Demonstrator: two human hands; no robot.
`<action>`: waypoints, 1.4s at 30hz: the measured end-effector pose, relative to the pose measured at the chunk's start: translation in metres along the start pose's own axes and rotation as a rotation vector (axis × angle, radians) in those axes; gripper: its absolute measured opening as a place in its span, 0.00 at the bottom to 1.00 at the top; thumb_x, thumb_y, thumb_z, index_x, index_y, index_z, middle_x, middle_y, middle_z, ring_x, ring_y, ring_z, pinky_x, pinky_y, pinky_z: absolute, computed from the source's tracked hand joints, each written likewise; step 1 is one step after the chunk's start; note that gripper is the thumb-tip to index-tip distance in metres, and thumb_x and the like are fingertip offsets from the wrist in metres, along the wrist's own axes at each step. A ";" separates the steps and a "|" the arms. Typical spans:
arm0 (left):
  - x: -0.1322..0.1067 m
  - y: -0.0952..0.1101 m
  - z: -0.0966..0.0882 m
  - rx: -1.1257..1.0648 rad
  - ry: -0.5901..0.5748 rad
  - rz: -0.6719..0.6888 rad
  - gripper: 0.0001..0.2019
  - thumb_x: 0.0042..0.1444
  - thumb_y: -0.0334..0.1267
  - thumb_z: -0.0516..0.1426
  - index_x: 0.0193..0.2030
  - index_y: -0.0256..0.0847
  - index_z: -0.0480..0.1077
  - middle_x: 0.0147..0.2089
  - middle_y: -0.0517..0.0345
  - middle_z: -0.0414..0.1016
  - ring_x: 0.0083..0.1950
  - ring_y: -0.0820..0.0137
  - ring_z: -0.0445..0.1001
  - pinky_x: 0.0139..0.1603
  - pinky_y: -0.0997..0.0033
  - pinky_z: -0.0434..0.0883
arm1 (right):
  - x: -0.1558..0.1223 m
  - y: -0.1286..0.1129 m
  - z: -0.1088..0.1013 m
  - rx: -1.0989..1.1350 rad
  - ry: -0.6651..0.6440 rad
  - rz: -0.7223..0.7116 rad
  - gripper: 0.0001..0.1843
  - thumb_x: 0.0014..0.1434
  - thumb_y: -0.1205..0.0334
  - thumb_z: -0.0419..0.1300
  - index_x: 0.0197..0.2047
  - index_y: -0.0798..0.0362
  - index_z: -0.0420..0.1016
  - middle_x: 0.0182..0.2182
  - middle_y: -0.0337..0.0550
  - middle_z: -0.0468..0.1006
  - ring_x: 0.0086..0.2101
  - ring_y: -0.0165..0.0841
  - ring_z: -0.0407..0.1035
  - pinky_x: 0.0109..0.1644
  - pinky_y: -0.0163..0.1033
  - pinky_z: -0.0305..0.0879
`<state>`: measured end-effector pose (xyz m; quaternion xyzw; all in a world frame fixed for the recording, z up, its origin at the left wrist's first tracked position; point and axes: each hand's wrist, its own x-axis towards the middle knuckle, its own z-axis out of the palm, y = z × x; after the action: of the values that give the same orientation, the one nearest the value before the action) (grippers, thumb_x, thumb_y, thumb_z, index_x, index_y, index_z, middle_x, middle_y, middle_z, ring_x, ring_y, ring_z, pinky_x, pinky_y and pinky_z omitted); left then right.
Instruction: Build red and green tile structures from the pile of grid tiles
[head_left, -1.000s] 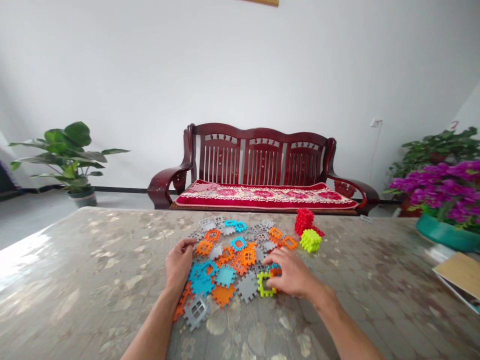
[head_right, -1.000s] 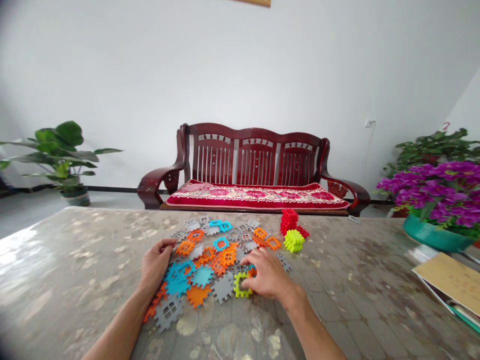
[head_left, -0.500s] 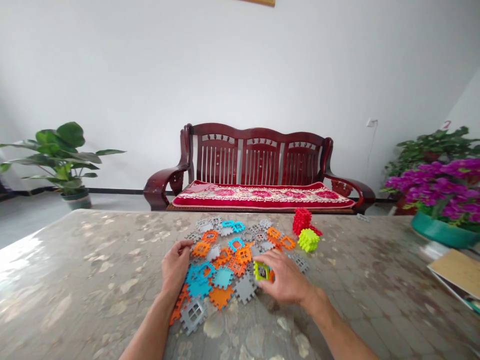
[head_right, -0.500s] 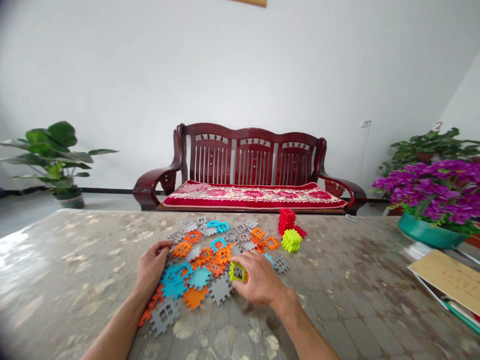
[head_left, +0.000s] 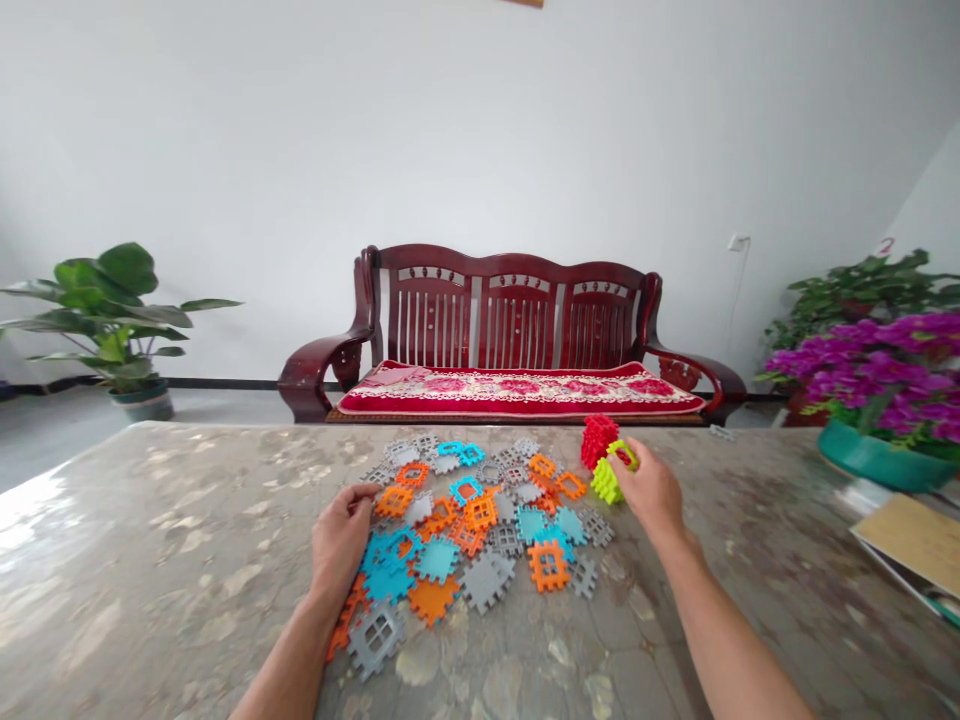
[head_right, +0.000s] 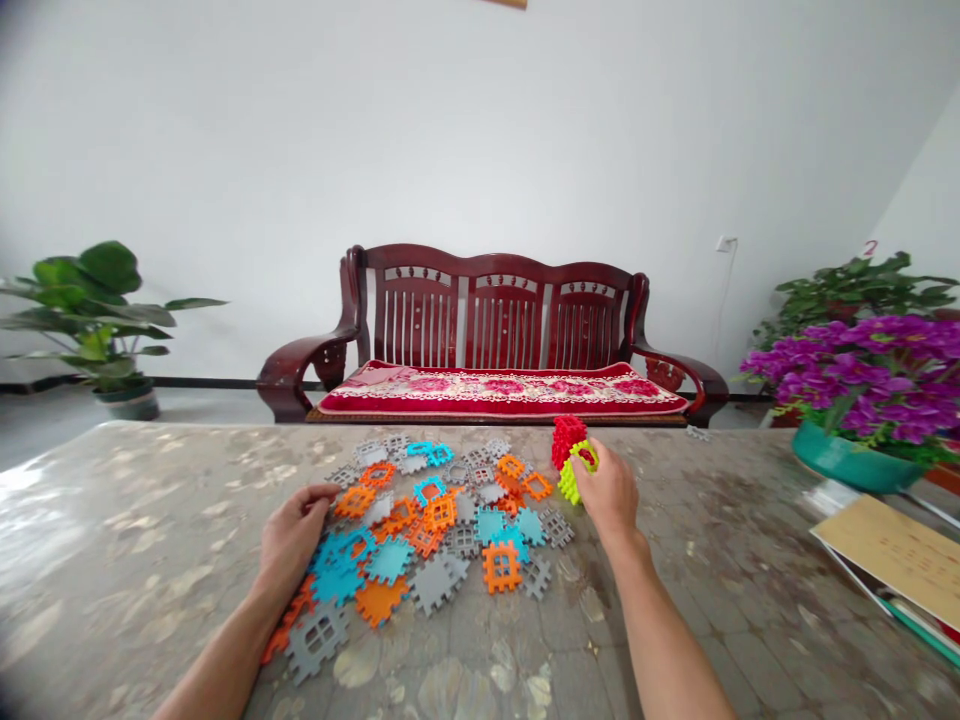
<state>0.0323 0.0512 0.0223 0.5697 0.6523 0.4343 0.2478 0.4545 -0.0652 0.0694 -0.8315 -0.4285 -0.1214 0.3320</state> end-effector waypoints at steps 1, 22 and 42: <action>0.000 -0.001 0.000 0.006 0.005 0.008 0.16 0.50 0.41 0.51 0.39 0.44 0.78 0.29 0.59 0.79 0.32 0.65 0.76 0.33 0.71 0.68 | 0.003 0.000 0.000 -0.046 -0.006 -0.009 0.27 0.59 0.50 0.54 0.58 0.53 0.71 0.50 0.53 0.79 0.48 0.44 0.72 0.52 0.45 0.64; 0.000 0.003 -0.001 0.021 -0.022 -0.031 0.16 0.49 0.41 0.51 0.39 0.44 0.78 0.30 0.59 0.79 0.33 0.65 0.76 0.34 0.71 0.67 | -0.016 0.010 0.023 -0.085 -0.107 0.116 0.50 0.51 0.44 0.62 0.70 0.57 0.49 0.58 0.60 0.70 0.54 0.50 0.68 0.53 0.48 0.65; 0.002 -0.003 0.000 0.034 -0.039 0.000 0.16 0.50 0.42 0.51 0.40 0.43 0.77 0.33 0.59 0.80 0.36 0.65 0.76 0.36 0.71 0.68 | -0.031 0.018 0.029 -0.303 -0.177 0.232 0.46 0.54 0.45 0.57 0.69 0.58 0.50 0.46 0.58 0.78 0.48 0.51 0.72 0.49 0.51 0.68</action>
<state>0.0302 0.0528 0.0199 0.5823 0.6546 0.4120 0.2504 0.4472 -0.0734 0.0246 -0.9232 -0.3342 -0.0719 0.1758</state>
